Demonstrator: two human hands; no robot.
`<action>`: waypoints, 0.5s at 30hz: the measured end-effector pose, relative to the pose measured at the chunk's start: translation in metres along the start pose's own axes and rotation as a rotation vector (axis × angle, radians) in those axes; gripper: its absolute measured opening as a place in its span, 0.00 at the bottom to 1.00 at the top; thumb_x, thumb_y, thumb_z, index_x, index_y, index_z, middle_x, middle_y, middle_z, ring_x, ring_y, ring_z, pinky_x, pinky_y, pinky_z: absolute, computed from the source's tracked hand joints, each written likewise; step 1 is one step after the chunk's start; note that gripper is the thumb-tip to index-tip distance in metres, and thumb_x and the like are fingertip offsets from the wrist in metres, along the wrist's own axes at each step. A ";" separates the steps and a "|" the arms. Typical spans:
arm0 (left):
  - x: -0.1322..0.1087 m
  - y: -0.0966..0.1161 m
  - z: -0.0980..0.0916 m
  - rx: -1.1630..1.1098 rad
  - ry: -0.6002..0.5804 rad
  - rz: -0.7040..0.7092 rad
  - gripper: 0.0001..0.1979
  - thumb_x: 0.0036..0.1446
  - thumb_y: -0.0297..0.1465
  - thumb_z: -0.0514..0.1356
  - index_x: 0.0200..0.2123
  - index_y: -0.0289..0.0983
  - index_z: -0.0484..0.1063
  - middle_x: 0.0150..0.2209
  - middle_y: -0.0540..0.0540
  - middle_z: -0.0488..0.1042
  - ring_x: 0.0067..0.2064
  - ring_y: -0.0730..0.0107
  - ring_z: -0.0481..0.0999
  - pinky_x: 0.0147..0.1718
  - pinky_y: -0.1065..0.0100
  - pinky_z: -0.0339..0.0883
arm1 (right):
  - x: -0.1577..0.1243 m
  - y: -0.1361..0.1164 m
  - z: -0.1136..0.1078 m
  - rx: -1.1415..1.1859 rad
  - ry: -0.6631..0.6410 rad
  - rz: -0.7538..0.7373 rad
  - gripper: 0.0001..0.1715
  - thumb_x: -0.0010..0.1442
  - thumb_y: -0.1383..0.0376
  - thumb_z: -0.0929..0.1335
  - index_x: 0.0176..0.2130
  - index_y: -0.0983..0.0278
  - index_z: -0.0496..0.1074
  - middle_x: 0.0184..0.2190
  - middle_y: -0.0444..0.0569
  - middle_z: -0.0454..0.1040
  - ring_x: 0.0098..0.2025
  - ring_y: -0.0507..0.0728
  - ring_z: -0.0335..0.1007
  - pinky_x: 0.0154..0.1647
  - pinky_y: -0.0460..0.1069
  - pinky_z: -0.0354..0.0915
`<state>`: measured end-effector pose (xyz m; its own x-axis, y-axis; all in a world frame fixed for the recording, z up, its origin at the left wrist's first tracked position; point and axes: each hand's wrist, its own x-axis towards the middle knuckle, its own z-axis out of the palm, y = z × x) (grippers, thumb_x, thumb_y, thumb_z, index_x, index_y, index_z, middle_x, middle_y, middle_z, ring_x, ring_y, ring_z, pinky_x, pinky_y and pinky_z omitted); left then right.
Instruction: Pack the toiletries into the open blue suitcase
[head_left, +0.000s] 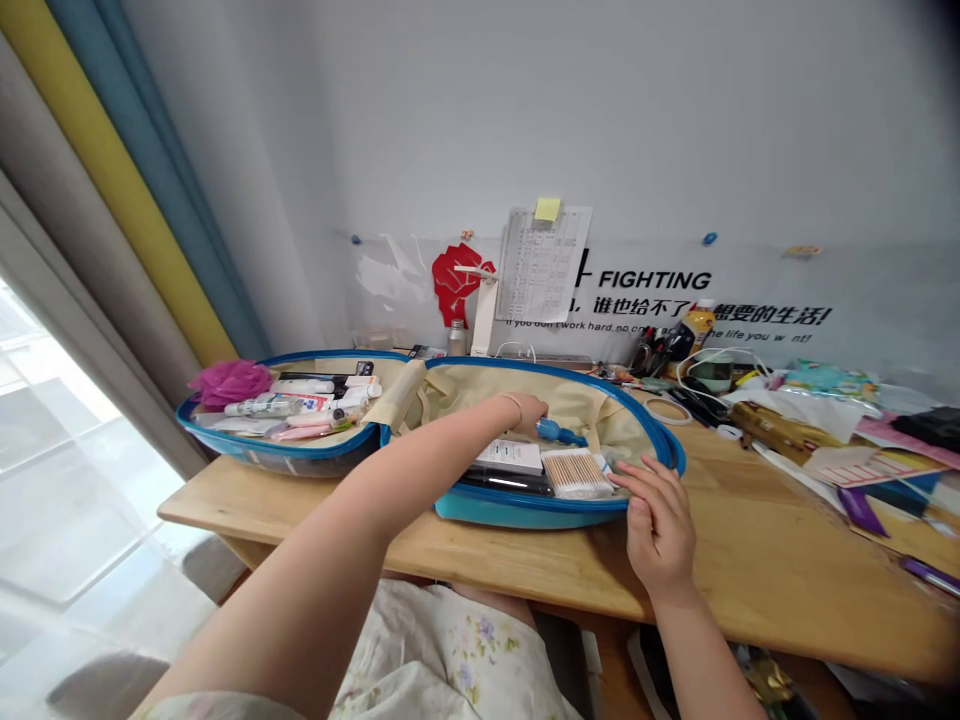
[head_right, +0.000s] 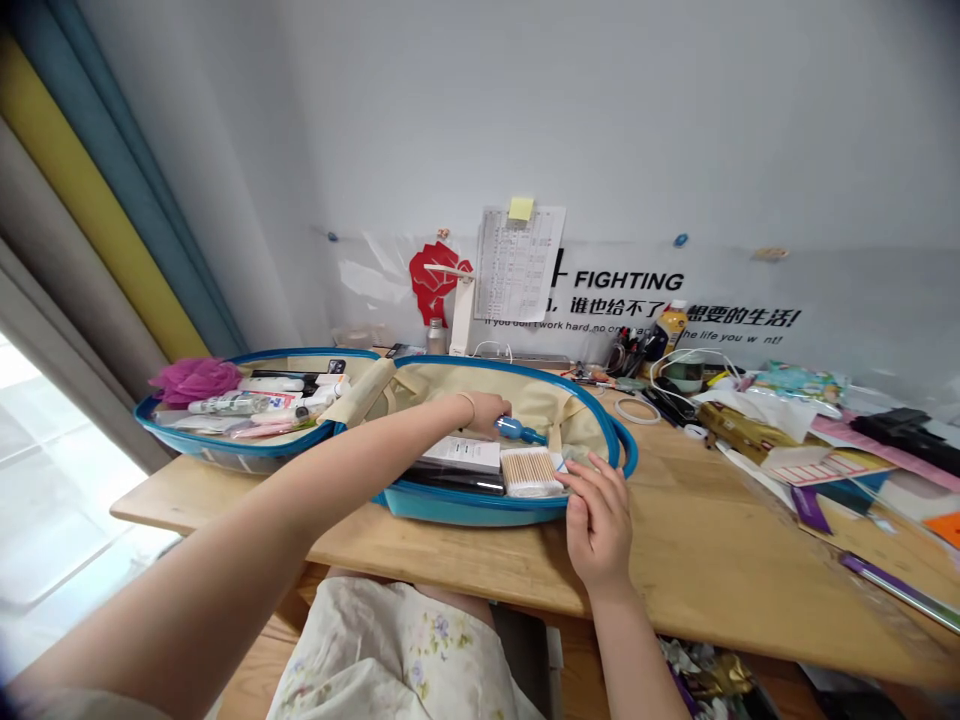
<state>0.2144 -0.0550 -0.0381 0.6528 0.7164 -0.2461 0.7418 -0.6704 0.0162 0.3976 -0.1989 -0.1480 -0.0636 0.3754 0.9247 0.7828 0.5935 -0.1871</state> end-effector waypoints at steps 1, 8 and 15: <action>0.004 0.004 0.003 -0.001 -0.016 -0.015 0.26 0.52 0.32 0.63 0.55 0.35 0.67 0.57 0.37 0.70 0.54 0.55 0.72 0.51 0.63 0.67 | 0.000 0.000 0.000 -0.001 0.001 0.001 0.15 0.64 0.67 0.60 0.42 0.60 0.74 0.43 0.51 0.77 0.56 0.63 0.66 0.59 0.63 0.59; 0.010 0.011 0.012 -0.065 -0.077 -0.073 0.20 0.61 0.32 0.59 0.56 0.35 0.66 0.56 0.38 0.69 0.54 0.59 0.72 0.52 0.58 0.68 | 0.001 -0.001 -0.001 -0.002 -0.003 -0.005 0.16 0.64 0.66 0.59 0.42 0.59 0.74 0.42 0.50 0.77 0.55 0.62 0.67 0.58 0.62 0.59; 0.013 0.016 0.019 -0.174 -0.088 -0.040 0.18 0.64 0.35 0.57 0.56 0.38 0.67 0.57 0.40 0.69 0.54 0.59 0.72 0.51 0.54 0.69 | 0.000 0.000 0.000 0.000 -0.004 0.006 0.15 0.64 0.66 0.59 0.41 0.59 0.75 0.42 0.50 0.77 0.55 0.62 0.67 0.58 0.63 0.59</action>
<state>0.2321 -0.0604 -0.0592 0.6120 0.7171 -0.3335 0.7873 -0.5925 0.1705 0.3975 -0.1994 -0.1476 -0.0613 0.3814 0.9224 0.7830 0.5915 -0.1926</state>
